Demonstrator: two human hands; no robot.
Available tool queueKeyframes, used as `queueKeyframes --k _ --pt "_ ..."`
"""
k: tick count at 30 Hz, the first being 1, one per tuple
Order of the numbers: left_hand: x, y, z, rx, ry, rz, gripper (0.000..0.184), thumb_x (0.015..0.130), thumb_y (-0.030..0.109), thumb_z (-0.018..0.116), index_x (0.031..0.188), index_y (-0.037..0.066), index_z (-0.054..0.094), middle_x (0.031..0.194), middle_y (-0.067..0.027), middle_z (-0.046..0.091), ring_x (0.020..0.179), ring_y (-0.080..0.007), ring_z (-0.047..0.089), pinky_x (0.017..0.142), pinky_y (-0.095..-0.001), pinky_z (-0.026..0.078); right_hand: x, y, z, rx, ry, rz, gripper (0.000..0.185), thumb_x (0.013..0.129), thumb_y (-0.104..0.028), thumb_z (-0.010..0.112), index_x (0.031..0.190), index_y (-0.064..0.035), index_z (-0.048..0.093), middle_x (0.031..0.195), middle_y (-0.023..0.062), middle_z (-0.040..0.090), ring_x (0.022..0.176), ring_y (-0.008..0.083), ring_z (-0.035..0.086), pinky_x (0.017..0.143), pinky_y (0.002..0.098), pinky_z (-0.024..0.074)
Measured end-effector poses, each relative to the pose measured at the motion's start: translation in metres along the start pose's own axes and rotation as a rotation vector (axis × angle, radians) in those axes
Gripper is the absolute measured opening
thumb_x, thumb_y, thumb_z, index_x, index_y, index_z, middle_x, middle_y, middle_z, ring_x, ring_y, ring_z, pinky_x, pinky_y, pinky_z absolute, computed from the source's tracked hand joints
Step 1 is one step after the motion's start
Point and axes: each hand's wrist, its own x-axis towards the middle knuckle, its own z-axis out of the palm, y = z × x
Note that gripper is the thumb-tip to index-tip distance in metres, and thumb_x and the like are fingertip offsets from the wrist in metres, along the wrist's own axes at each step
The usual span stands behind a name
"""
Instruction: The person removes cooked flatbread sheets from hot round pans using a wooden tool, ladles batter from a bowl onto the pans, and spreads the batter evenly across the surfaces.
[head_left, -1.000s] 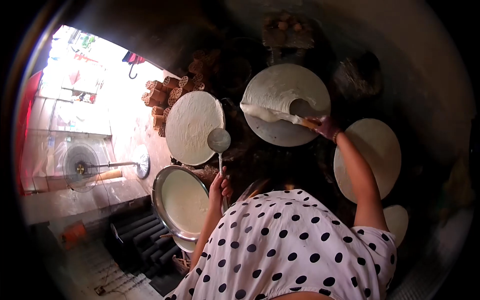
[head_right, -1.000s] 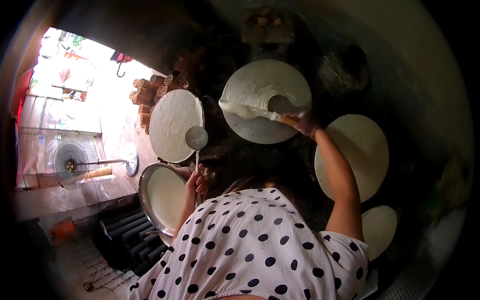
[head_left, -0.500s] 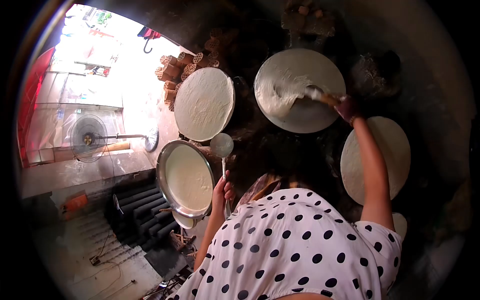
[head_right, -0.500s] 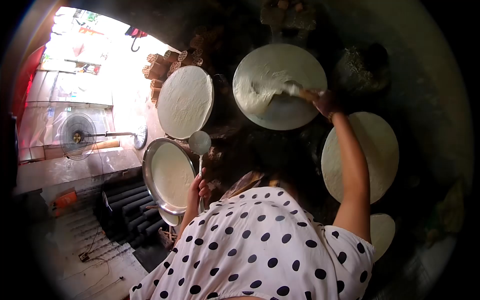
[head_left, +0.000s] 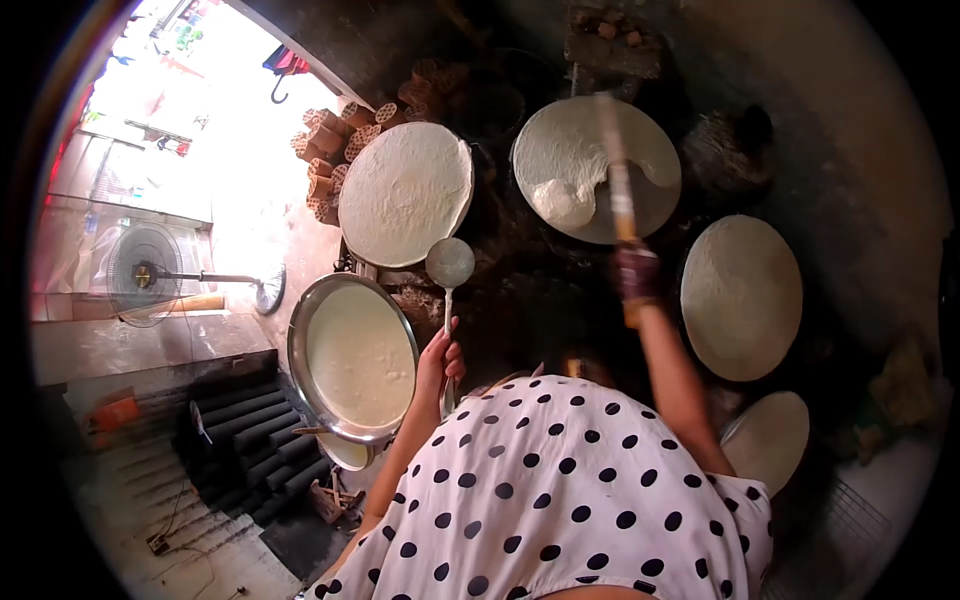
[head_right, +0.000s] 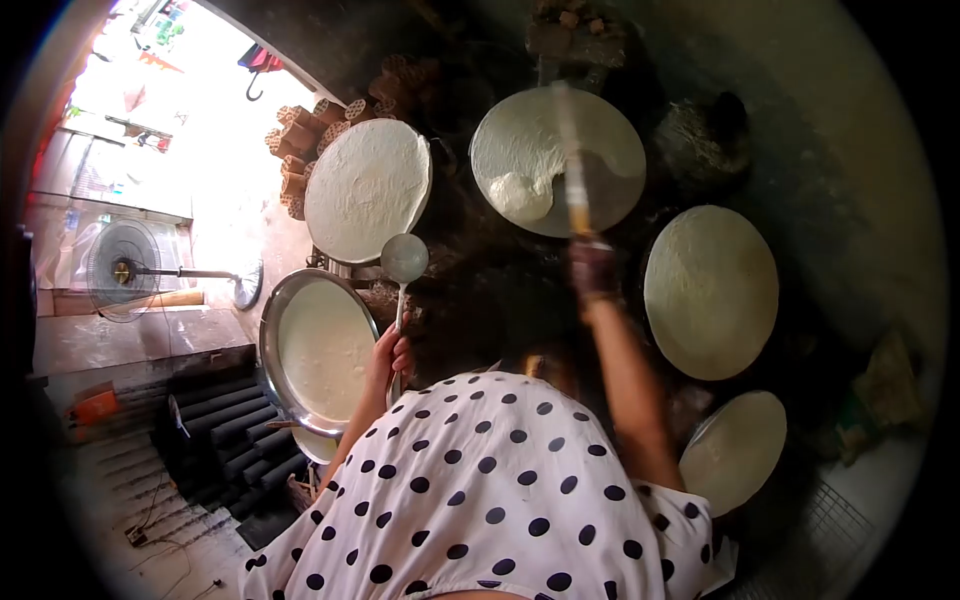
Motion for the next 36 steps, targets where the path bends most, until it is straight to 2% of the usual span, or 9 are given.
queueKeyframes --k 2,4,6,10,13,16,25,32,36 --pt "-0.004 0.004 -0.010 -0.021 -0.025 -0.025 0.040 0.099 0.019 0.036 0.139 0.015 0.038 0.062 0.0041 0.035 0.042 -0.0074 0.034 0.042 -0.0237 0.033 0.035 0.093 0.072 -1.329 0.581 -0.335 0.023 0.091 -0.028 0.055 0.073 -0.0129 0.057 0.051 -0.0002 0.049 0.039 0.0125 0.045 0.036 0.0312 0.0343" --pt "-0.009 0.006 -0.021 0.051 -0.038 -0.037 0.040 0.099 0.019 0.035 0.139 0.014 0.037 0.062 0.0038 0.035 0.043 -0.0077 0.034 0.042 -0.0238 0.034 0.044 0.117 0.142 -0.810 0.760 0.110 0.022 0.088 -0.027 0.058 0.075 -0.0093 0.061 0.052 0.0042 0.053 0.041 0.0158 0.050 0.040 0.0342 0.0381" --pt "-0.018 0.010 -0.037 0.018 -0.066 -0.053 0.041 0.099 0.019 0.036 0.139 0.014 0.037 0.062 0.0034 0.035 0.042 -0.0080 0.033 0.042 -0.0244 0.034 0.043 0.167 0.057 -0.955 0.882 -0.019 0.013 0.087 -0.025 0.057 0.081 -0.0137 0.055 0.050 0.0003 0.047 0.035 0.0155 0.046 0.032 0.0310 0.0357" --pt "-0.038 0.015 -0.071 0.014 -0.004 -0.034 0.041 0.099 0.019 0.036 0.140 0.015 0.037 0.061 0.0031 0.034 0.040 -0.0083 0.032 0.039 -0.0256 0.033 -0.017 0.091 0.102 -0.600 1.091 0.048 0.013 0.081 -0.016 0.058 0.072 -0.0116 0.050 0.048 0.0018 0.046 0.031 0.0171 0.043 0.029 0.0336 0.0341" --pt "-0.047 0.020 -0.090 -0.007 0.031 -0.035 0.040 0.098 0.019 0.037 0.138 0.015 0.039 0.060 0.0033 0.035 0.040 -0.0082 0.033 0.038 -0.0252 0.033 0.016 0.104 0.140 -0.424 0.993 -0.135 0.012 0.076 -0.015 0.059 0.071 -0.0090 0.050 0.047 0.0032 0.046 0.031 0.0193 0.044 0.029 0.0326 0.0353" --pt "-0.049 0.025 -0.099 0.037 0.010 -0.031 0.039 0.098 0.020 0.038 0.137 0.016 0.040 0.060 0.0040 0.035 0.039 -0.0079 0.032 0.038 -0.0252 0.033 0.046 0.120 0.161 -0.282 0.660 0.426 0.015 0.078 -0.023 0.060 0.070 -0.0120 0.054 0.047 0.0037 0.047 0.032 0.0193 0.044 0.031 0.0346 0.0373" --pt "-0.041 0.034 -0.099 0.017 -0.085 -0.009 0.039 0.098 0.020 0.037 0.137 0.016 0.041 0.061 0.0044 0.038 0.039 -0.0076 0.035 0.038 -0.0250 0.034 -0.034 0.055 0.083 -0.541 1.053 0.216 0.024 0.085 -0.028 0.058 0.068 -0.0138 0.050 0.047 0.0025 0.046 0.032 0.0190 0.042 0.030 0.0352 0.0346" --pt "-0.031 0.033 -0.077 0.051 -0.125 -0.026 0.037 0.099 0.020 0.037 0.135 0.016 0.042 0.062 0.0036 0.038 0.040 -0.0083 0.035 0.038 -0.0253 0.035 -0.013 0.073 0.154 -0.420 0.859 0.242 0.021 0.082 -0.024 0.059 0.068 -0.0102 0.053 0.050 0.0043 0.051 0.035 0.0177 0.048 0.033 0.0347 0.0363" --pt "-0.024 0.034 -0.063 0.053 -0.163 -0.035 0.037 0.099 0.020 0.037 0.135 0.016 0.042 0.062 0.0034 0.038 0.040 -0.0083 0.035 0.039 -0.0252 0.035 -0.061 0.067 0.080 -0.637 0.864 0.271 0.017 0.080 -0.024 0.062 0.071 -0.0101 0.059 0.051 0.0054 0.053 0.033 0.0184 0.048 0.030 0.0349 0.0371"
